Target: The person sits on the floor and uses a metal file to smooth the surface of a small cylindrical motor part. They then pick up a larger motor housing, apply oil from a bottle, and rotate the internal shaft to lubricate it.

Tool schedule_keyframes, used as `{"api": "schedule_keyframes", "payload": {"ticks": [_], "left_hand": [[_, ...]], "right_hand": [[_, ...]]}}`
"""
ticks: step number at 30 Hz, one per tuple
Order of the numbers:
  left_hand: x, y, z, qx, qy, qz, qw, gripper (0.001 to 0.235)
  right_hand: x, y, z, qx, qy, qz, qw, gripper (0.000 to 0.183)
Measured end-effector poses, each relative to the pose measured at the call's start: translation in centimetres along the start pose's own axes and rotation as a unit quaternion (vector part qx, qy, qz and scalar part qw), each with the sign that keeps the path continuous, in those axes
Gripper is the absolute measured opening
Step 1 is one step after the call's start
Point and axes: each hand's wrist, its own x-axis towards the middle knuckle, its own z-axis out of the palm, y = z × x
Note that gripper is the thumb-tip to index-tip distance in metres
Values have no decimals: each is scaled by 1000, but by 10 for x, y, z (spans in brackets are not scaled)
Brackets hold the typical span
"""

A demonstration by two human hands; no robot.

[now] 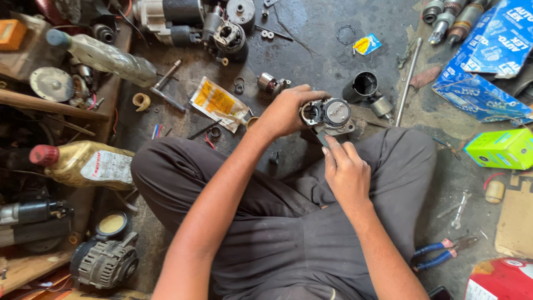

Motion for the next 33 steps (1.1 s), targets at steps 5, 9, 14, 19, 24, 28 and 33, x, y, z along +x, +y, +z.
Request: {"api": "schedule_keyframes", "payload": {"ticks": [5,9,14,19,24,28,33], "left_hand": [[-2,4,4,-14,18,20,1000,56],[-2,8,0,-22,14,-18,1000,58],[0,3,5,-15,20,17,1000,53],[-1,1,2,-5,22,7,1000,53],[-3,2,6,-22,28,22,999,53],[-2,3,1,-17,24,-6,1000,53],[-3,5,5,-10,31,7,999,51]], "right_hand": [[-1,4,-11,20,-16,-11,1000,27],[7,1,-15,8,-19,-16,1000,27],[4,5,-20,22,-23,-28,999,26],[14,4,-16,21,-28,-33,999,26],[9,9,-20,33,-38,-28,998,26],[15,20,-25,15,-47,-48,998,26],[18,39,-41,12,-91,-66,994,27]]}}
